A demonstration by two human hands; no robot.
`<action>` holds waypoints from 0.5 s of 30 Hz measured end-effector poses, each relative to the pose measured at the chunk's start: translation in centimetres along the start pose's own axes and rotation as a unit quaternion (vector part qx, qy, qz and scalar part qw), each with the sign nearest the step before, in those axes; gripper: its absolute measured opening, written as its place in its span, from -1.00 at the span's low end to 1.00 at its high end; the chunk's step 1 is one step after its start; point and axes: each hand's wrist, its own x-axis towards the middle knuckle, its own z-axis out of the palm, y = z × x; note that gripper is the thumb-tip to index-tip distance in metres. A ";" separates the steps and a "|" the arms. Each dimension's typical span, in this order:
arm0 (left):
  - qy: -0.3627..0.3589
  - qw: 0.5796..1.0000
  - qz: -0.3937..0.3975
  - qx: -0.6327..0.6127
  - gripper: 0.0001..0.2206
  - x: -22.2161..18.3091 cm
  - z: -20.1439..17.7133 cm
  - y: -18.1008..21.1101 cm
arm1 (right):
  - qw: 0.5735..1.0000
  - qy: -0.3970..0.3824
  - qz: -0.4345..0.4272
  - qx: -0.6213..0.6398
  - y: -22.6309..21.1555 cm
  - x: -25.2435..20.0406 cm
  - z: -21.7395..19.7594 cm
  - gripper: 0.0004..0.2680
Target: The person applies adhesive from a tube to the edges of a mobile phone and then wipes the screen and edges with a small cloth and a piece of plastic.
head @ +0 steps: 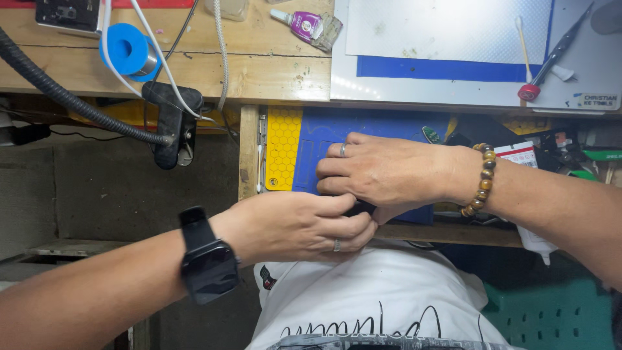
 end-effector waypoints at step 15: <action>0.064 0.973 0.030 -0.221 -0.72 1.5 4.9 0.3 | 1.000 -0.011 -0.023 -0.001 0.7 0.1 0.6 -0.60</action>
